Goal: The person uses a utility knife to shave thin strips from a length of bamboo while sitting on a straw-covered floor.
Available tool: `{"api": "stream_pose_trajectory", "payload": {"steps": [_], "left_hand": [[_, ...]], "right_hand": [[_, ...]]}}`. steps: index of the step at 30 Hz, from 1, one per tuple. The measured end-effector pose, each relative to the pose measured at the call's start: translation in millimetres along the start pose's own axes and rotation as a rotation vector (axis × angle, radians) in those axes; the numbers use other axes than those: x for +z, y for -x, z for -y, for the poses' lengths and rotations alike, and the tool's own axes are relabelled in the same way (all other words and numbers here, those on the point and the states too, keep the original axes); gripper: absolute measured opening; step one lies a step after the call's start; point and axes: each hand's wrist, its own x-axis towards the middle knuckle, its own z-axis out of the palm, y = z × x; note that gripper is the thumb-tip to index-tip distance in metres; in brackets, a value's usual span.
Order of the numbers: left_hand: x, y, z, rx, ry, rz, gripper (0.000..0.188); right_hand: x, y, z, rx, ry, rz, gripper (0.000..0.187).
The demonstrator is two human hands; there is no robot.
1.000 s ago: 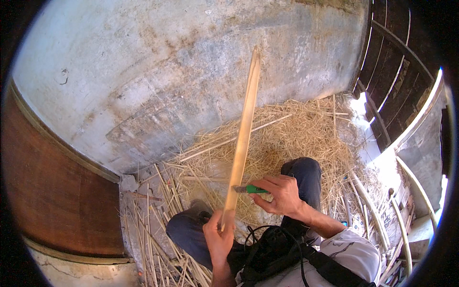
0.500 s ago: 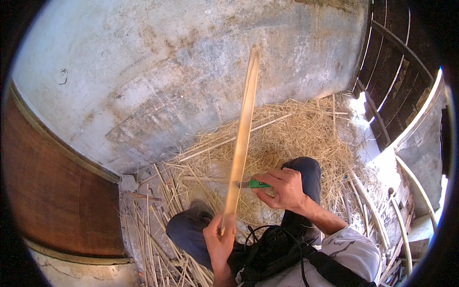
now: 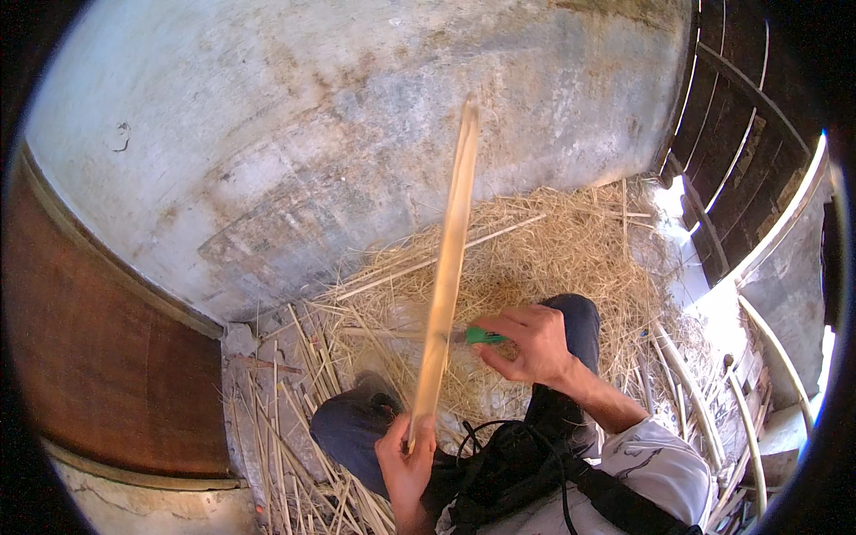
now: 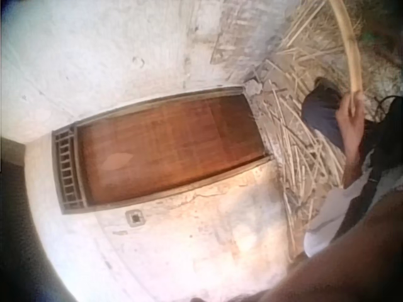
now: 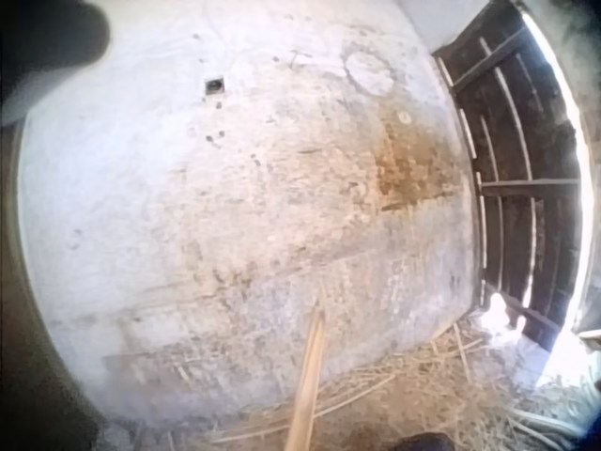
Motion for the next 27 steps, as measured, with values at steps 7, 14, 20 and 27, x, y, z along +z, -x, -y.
{"api": "stream_pose_trajectory", "payload": {"steps": [7,14,20,27], "left_hand": [[-4.5,13.5,-3.2,-0.063,-0.014,-0.009,0.032],[-19.7,36.1,2.8,-0.132,-0.042,0.079,0.032],[-21.6,44.6,3.1,-0.175,-0.003,0.096,0.031],[-9.6,20.9,6.5,-0.161,0.073,0.061,0.03]], "right_hand": [[1.0,-11.6,-25.2,0.082,-0.021,-0.105,0.03],[-19.7,-45.0,-89.7,0.392,0.065,-0.235,0.032],[-41.3,-52.1,-128.1,0.657,-0.083,-0.174,0.038],[-2.1,-14.9,-81.3,0.606,-0.578,0.041,0.03]]}}
